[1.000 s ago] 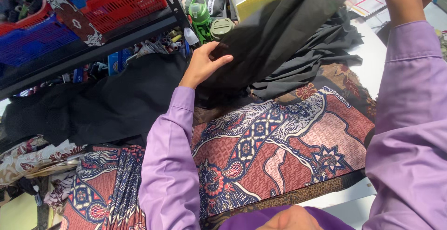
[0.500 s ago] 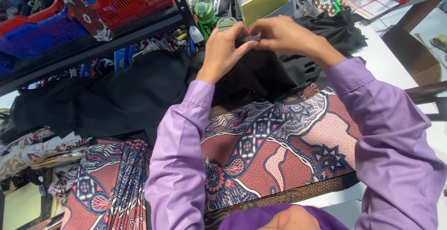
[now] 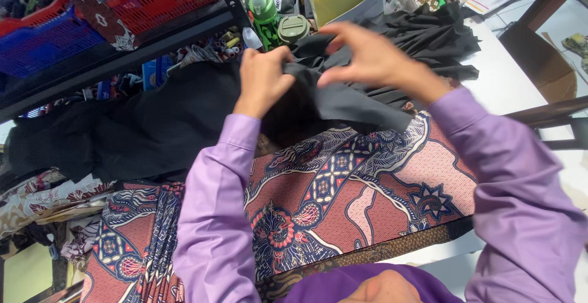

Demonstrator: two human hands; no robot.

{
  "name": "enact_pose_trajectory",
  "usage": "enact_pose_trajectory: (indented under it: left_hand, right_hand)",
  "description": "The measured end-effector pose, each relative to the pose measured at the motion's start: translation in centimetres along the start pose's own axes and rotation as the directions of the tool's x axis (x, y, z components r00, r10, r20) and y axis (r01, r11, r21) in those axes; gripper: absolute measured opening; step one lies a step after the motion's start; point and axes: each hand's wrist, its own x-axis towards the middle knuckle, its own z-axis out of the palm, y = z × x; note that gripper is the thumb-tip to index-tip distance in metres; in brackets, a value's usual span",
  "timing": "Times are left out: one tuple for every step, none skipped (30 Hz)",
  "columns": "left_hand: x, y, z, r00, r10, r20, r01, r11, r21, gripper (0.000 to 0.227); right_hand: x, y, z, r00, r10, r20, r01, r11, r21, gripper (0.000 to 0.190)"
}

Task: The person irons several pieces of dark grey fabric on a patterned ironing board. They repeatedly unfold, smooth, and press each piece with an iron, then fold and stack them on the left side of the board.

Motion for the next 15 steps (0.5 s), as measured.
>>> enact_pose_trajectory:
  left_hand:
    - [0.4,1.5,0.3,0.998,0.038,-0.054,-0.037,0.999,0.005,0.022]
    - [0.6,2.7,0.7,0.999,0.051,-0.018,-0.05,0.996,0.076,0.022]
    - [0.8,3.5,0.9,0.998,0.063,0.023,-0.066,0.987,0.147,0.022]
    - [0.8,3.8,1.0,0.995,0.072,0.064,-0.084,0.973,0.217,0.023]
    - [0.6,3.6,1.0,0.992,0.051,0.112,-0.071,0.981,0.179,0.024]
    - [0.2,2.9,0.9,0.987,0.033,0.16,-0.056,0.988,0.141,0.026]
    - [-0.1,2.0,0.7,0.977,0.016,0.211,-0.039,0.994,0.103,0.029]
    - [-0.4,0.9,0.7,0.963,0.022,0.268,-0.065,0.986,0.151,0.027]
    - [-0.8,-0.2,0.6,0.945,0.026,0.326,-0.094,0.976,0.195,0.025]
    - [-1.2,-1.1,0.4,0.924,0.028,0.382,-0.127,0.963,0.236,0.024]
    - [-1.3,-1.7,0.4,0.923,-0.043,0.384,-0.108,0.926,0.362,0.015]
    - [-1.0,-2.2,0.0,0.92,-0.113,0.376,-0.091,0.871,0.483,0.008]
    - [-0.3,-2.8,-0.7,0.946,-0.124,0.299,-0.073,0.817,0.572,0.009]
    - [0.3,-3.1,-1.7,0.967,-0.128,0.218,-0.048,0.756,0.653,0.011]
    - [0.8,-3.2,-2.9,0.999,-0.029,0.02,0.005,0.692,0.722,0.012]
  right_hand:
    - [0.1,-0.5,2.2,0.999,-0.037,0.021,0.038,0.998,-0.041,0.096]
    - [0.0,-0.7,3.8,0.996,-0.072,0.044,0.076,0.994,-0.08,0.101]
    - [0.1,-0.5,5.0,0.99,0.085,0.109,-0.069,0.987,-0.148,0.091]
    - [0.1,-0.1,5.8,0.956,0.244,0.163,-0.205,0.953,-0.224,0.081]
    - [0.0,0.5,6.3,0.895,0.396,0.204,-0.325,0.894,-0.308,0.072]
    - [-0.1,1.4,6.1,0.921,0.353,0.165,-0.273,0.888,-0.371,0.06]
    - [-0.3,2.6,5.1,0.943,0.307,0.129,-0.225,0.873,-0.433,0.049]
    - [-0.4,3.9,4.1,0.961,0.258,0.096,-0.179,0.851,-0.494,0.038]
    - [-0.8,5.1,3.1,0.975,0.214,0.054,-0.145,0.807,-0.572,0.034]
    - [-1.0,6.3,2.3,0.986,0.164,0.017,-0.114,0.755,-0.646,0.033]
    - [-1.1,7.4,1.6,0.983,0.182,-0.004,-0.131,0.694,-0.708,0.03]
    - [-1.2,8.4,0.8,0.98,0.197,-0.027,-0.147,0.627,-0.765,0.028]
    - [-1.3,9.4,-0.2,0.989,0.053,-0.138,-0.147,0.455,-0.878,0.024]
    - [-1.2,10.3,-1.2,0.97,-0.11,-0.215,-0.18,0.263,-0.948,0.019]
    - [-1.5,11.2,-2.9,0.946,-0.128,-0.298,-0.227,0.394,-0.89,0.023]
